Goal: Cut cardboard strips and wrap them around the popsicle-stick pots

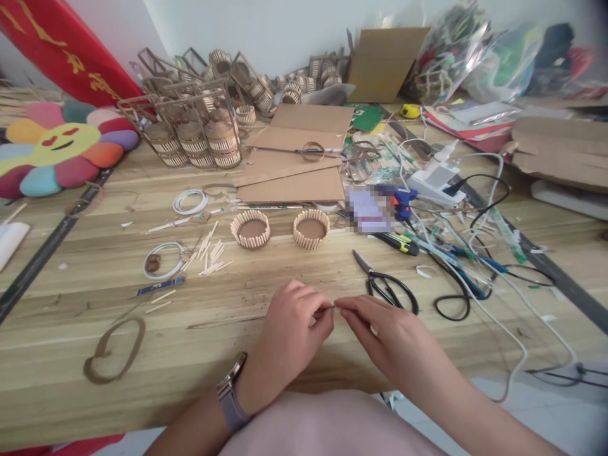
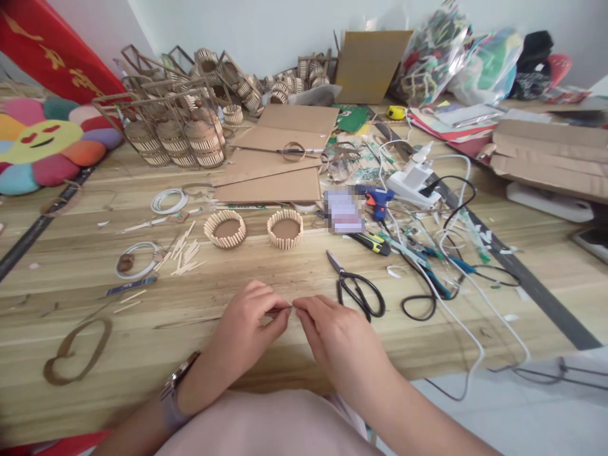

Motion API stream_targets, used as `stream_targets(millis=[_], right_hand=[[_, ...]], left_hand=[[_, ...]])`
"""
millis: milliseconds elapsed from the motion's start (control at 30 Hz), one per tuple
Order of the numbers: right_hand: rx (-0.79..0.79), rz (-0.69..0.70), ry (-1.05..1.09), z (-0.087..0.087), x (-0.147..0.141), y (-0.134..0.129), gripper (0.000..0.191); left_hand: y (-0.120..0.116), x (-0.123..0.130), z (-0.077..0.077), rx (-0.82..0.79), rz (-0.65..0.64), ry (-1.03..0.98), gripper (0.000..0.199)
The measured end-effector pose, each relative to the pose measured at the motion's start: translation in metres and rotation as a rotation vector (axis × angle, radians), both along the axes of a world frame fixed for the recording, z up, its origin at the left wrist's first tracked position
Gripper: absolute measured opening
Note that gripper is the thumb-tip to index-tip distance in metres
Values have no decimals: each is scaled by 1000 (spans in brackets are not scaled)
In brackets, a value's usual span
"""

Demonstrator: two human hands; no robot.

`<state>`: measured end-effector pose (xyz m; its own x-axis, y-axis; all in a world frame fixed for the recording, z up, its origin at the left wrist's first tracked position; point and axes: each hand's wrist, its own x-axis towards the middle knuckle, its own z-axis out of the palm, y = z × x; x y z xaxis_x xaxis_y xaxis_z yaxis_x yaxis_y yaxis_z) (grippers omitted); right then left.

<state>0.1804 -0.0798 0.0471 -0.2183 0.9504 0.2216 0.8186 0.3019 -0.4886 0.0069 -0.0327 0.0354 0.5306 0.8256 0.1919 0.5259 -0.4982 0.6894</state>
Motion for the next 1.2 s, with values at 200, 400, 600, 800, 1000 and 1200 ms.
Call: stream_targets(millis=[200,400,600,800,1000,1200], right_hand=[[-10,-3,25,3,-9,-1,28],[3,6,-12,0,-13,-1,30],[49,-9,192,5,-17,1,24],[1,-243,404,-4,-23,-8,38],[-8,-497,355,-24,23,-19,38],[130,-659,154,-32,67,-5,29]], left_hand=[[0,3,6,109,74,39,15],[0,1,8,118,76,72,17],[2,-1,11,103,94,-115,20],[2,-10,25,120,137,-282,22],[30,-68,34,137,692,-342,15],[28,-59,18,149,360,-124,18]])
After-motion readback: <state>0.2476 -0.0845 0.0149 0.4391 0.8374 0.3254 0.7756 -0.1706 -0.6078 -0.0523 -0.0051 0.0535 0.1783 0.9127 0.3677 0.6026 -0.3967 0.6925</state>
